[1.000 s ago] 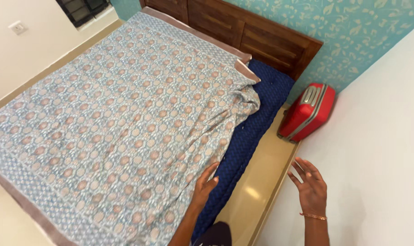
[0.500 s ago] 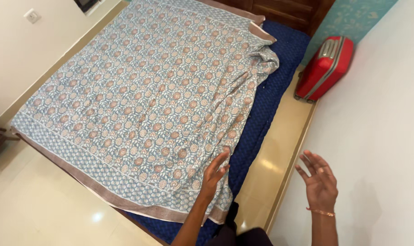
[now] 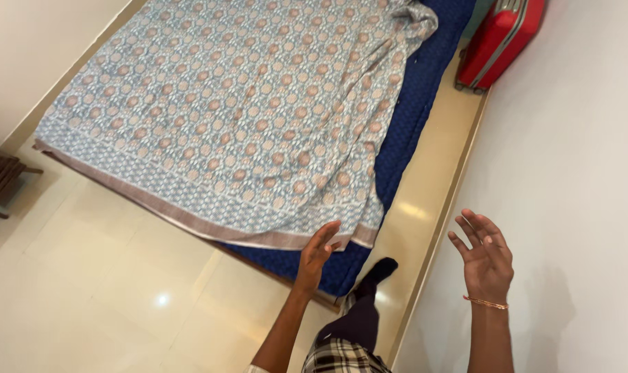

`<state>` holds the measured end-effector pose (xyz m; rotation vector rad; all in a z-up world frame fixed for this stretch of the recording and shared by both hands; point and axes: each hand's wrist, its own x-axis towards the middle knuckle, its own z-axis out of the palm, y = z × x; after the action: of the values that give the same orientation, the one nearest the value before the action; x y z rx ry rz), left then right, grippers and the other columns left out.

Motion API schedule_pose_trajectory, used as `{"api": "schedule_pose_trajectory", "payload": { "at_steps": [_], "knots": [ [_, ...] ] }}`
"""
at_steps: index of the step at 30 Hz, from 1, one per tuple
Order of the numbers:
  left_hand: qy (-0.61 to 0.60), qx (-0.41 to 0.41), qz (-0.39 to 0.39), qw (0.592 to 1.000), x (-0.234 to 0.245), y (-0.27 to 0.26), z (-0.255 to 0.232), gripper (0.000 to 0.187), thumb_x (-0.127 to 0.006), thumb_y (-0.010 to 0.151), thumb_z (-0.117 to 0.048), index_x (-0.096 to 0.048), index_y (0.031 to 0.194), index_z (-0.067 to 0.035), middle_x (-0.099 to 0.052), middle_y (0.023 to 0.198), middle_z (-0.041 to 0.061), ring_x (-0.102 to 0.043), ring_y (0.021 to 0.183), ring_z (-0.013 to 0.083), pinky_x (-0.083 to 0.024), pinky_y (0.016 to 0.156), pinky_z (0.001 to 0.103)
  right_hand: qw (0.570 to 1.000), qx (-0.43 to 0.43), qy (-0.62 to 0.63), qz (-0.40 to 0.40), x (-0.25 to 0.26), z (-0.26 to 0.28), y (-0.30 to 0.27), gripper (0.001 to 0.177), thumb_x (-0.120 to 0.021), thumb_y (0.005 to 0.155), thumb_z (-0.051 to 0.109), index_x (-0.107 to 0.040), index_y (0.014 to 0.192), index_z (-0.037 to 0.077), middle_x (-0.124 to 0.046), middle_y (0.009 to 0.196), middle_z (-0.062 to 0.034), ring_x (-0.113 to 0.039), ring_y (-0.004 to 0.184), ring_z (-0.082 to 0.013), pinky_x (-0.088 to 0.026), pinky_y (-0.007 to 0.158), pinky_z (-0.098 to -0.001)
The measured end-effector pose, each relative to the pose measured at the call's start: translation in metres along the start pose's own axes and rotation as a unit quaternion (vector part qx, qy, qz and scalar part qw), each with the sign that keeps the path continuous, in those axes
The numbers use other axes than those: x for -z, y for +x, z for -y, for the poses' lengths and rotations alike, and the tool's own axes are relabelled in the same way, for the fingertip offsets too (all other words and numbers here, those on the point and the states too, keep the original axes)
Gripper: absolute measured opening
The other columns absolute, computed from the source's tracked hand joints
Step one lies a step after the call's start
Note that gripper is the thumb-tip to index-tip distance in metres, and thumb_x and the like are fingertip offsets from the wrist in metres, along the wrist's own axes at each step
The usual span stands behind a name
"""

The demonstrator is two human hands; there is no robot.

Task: The person folds a yellow checkered blanket on a bed, then folds a patterned bedsheet. The person uses both hands to align and fold the items neatly on the bed surface.

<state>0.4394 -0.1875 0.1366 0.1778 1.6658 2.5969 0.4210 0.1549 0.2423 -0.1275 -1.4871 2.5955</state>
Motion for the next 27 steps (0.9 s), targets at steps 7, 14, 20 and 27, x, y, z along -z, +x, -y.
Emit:
{"api": "schedule_pose_trajectory", "payload": {
  "at_steps": [7, 14, 20, 27],
  "knots": [
    [-0.016, 0.035, -0.016, 0.999, 0.029, -0.101, -0.056, 0.061, -0.06, 0.101, -0.034, -0.045, 0.152, -0.002, -0.048, 0.157, 0.014, -0.043, 0.149, 0.0297, -0.042, 0.115, 0.049, 1.0, -0.002, 0.003, -0.006, -0.038, 0.004, -0.107, 0.047, -0.057, 0.101, 0.027, -0.053, 0.141, 0.002, -0.053, 0.149, -0.022, -0.049, 0.141, -0.0368, -0.045, 0.111, -0.0552],
    [-0.034, 0.021, -0.031, 0.999, 0.08, -0.141, -0.091, 0.056, -0.059, 0.103, -0.029, -0.047, 0.15, -0.002, -0.05, 0.156, 0.015, -0.045, 0.147, 0.03, -0.044, 0.114, 0.048, 1.0, -0.018, -0.004, -0.016, -0.066, -0.022, -0.161, 0.047, -0.057, 0.101, 0.027, -0.053, 0.14, 0.002, -0.054, 0.149, -0.0212, -0.049, 0.141, -0.0365, -0.045, 0.112, -0.0554],
    [-0.05, 0.014, -0.064, 0.997, 0.147, -0.181, -0.133, 0.056, -0.059, 0.102, -0.027, -0.046, 0.15, -0.002, -0.05, 0.156, 0.016, -0.046, 0.146, 0.0307, -0.045, 0.114, 0.048, 0.997, -0.071, 0.013, 0.02, -0.117, -0.087, -0.183, 0.047, -0.055, 0.101, 0.026, -0.052, 0.141, 0.001, -0.054, 0.149, -0.0219, -0.049, 0.141, -0.0369, -0.043, 0.11, -0.0555],
    [-0.025, -0.005, -0.117, 0.993, 0.283, -0.232, -0.213, 0.054, -0.056, 0.103, -0.028, -0.046, 0.15, -0.003, -0.052, 0.154, 0.014, -0.048, 0.145, 0.0297, -0.046, 0.114, 0.048, 0.988, -0.127, 0.026, 0.089, -0.246, -0.201, -0.19, 0.047, -0.053, 0.1, 0.023, -0.051, 0.141, 0.0, -0.054, 0.148, -0.0218, -0.05, 0.14, -0.0352, -0.043, 0.109, -0.0556]
  ]
}}
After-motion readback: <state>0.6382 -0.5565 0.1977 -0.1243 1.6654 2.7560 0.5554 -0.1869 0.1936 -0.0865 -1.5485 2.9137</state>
